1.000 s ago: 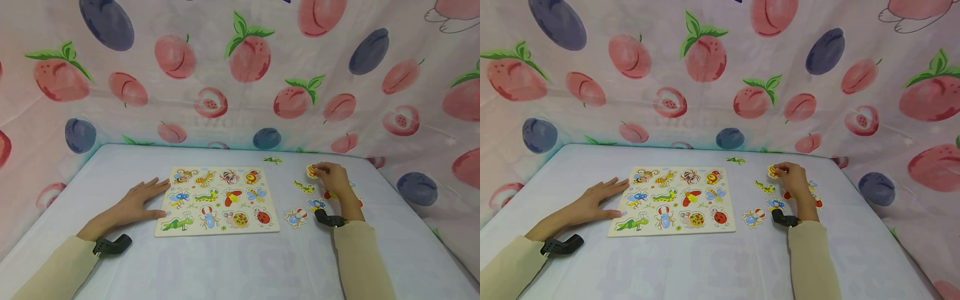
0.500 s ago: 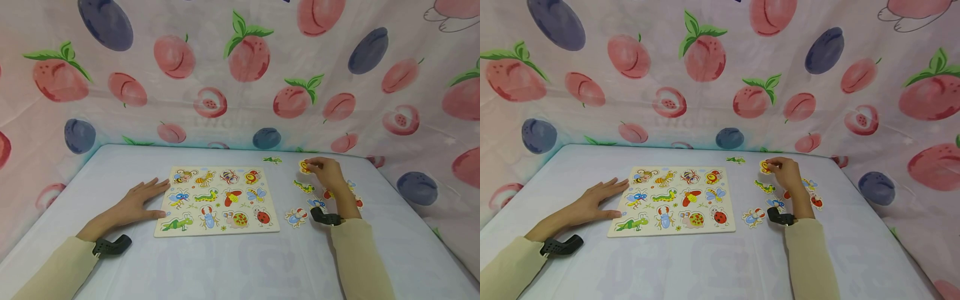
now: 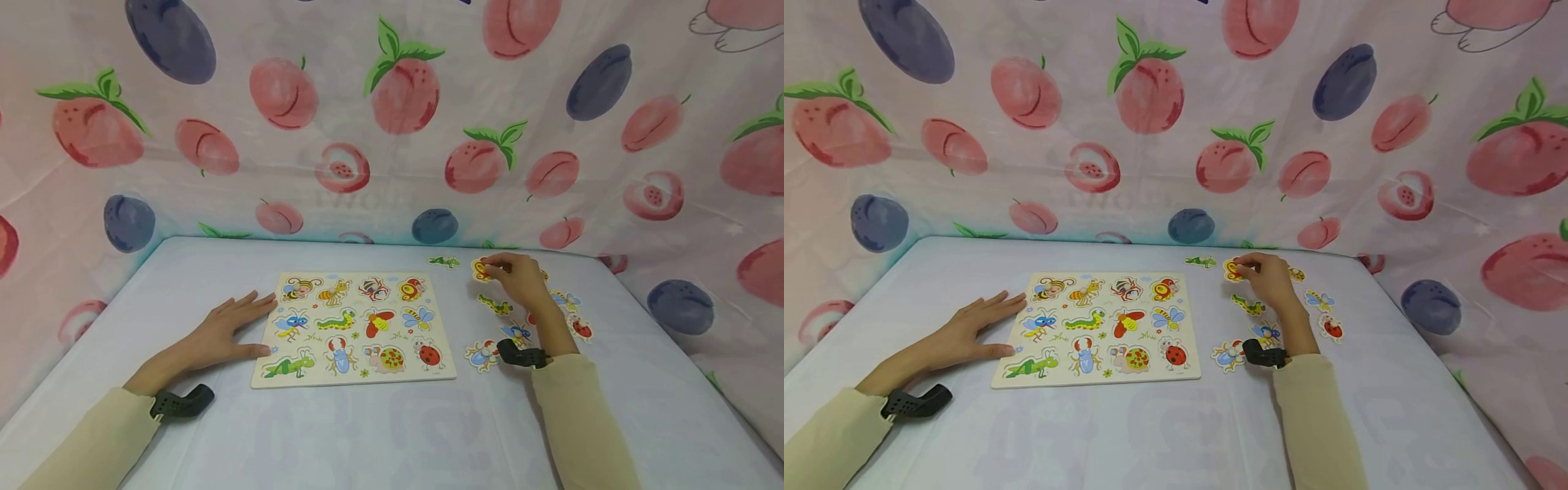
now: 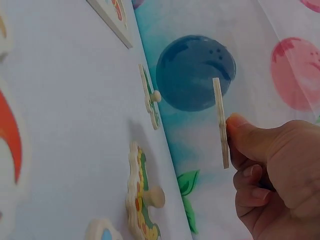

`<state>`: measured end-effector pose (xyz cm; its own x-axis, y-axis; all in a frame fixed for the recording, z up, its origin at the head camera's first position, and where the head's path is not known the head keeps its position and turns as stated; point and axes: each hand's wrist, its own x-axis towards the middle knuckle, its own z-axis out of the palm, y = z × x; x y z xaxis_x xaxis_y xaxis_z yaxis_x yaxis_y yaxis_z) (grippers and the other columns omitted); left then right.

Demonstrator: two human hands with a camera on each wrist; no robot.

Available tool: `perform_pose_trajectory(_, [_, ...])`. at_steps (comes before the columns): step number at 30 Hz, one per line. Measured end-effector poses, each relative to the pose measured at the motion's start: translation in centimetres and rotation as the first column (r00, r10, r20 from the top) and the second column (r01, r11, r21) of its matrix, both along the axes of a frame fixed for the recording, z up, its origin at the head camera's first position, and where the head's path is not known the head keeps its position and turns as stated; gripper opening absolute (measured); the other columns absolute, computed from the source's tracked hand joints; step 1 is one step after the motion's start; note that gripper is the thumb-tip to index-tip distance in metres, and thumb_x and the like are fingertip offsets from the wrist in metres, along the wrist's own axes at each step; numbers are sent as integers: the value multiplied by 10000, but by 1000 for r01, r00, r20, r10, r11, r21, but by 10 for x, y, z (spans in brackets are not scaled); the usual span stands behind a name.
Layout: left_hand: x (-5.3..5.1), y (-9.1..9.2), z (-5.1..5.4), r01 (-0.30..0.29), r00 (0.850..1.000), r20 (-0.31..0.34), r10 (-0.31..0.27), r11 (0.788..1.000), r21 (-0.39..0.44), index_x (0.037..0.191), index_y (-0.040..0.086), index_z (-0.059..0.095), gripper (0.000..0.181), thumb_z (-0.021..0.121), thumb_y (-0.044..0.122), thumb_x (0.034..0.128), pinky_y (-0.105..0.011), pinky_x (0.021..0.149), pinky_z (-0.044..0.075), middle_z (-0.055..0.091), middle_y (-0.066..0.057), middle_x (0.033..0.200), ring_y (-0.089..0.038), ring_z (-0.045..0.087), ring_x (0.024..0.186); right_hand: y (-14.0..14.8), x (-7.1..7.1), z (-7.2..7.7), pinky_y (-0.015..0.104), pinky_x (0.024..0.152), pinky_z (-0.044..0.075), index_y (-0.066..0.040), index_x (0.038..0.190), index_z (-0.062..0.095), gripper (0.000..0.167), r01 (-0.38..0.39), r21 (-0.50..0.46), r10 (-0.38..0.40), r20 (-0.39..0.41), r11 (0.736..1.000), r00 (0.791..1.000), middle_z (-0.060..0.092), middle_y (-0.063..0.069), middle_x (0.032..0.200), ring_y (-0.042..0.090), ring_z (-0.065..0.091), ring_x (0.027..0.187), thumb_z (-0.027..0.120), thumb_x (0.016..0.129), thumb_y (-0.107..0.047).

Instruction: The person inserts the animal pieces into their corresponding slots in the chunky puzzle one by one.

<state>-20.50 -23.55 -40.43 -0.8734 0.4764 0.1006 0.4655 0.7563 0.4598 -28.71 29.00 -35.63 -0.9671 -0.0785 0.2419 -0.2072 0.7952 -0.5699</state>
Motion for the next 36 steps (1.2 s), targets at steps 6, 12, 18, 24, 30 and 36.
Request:
perform_pose_trajectory(6, [0, 0, -1, -2, 1000, -1, 2, 1000, -6, 1468, 70, 378, 877, 708, 522, 794, -566, 1122, 58, 308, -125, 1530, -384, 128, 1424, -10, -2, 0, 337, 686, 423, -66, 1077, 704, 207, -15, -9, 15, -6, 1000, 1000, 673, 88, 964, 238, 506, 807, 607, 956, -205])
perform_pose_trajectory(12, [-1, -1, -1, -4, 1000, 7, 4, 1000, -5, 1472, 76, 373, 879, 704, 528, 795, -569, 1121, 57, 304, -123, 1533, -384, 122, 1426, -20, -2, 1, 318, 611, 417, -59, 1057, 712, 199, -47, -2, 47, -20, 999, 999, 680, 85, 931, 221, 502, 754, 622, 947, -199])
perform_pose_trajectory(18, [-1, 0, -1, -11, 1000, 3, 11, 1000, -16, 1472, 79, 373, 881, 706, 529, 791, -570, 1120, 67, 307, -124, 1531, -378, 127, 1426, -30, -1, 3, 316, 581, 415, -52, 1050, 715, 185, -85, -22, 84, -27, 996, 996, 684, 84, 894, 219, 507, 712, 627, 943, -174])
perform_pose_trajectory(24, [1, 1, 1, -38, 999, 32, 39, 999, -20, 1479, 92, 361, 902, 707, 543, 779, -593, 1113, 55, 286, -138, 1538, -378, 107, 1429, -41, 1, 7, 318, 577, 374, -65, 1051, 721, 180, -90, -21, 89, -31, 996, 996, 660, 71, 890, 224, 460, 719, 638, 935, -175])
perform_pose_trajectory(30, [1, 1, 2, -40, 999, 36, 41, 999, -22, 1479, 89, 361, 903, 706, 545, 780, -598, 1111, 55, 284, -138, 1539, -379, 106, 1428, -52, 0, 5, 313, 591, 382, -59, 1036, 721, 165, -112, -29, 111, -42, 993, 993, 670, 74, 912, 228, 471, 732, 645, 928, -158])
perform_pose_trajectory(36, [1, 1, 2, -23, 999, 21, 24, 1000, -12, 1470, 78, 375, 891, 712, 530, 781, -585, 1115, 60, 300, -134, 1533, -378, 118, 1427, -62, -2, 2, 309, 641, 400, -77, 1041, 727, 163, -117, -33, 117, -7, 993, 993, 678, 68, 994, 223, 468, 798, 654, 922, -160])
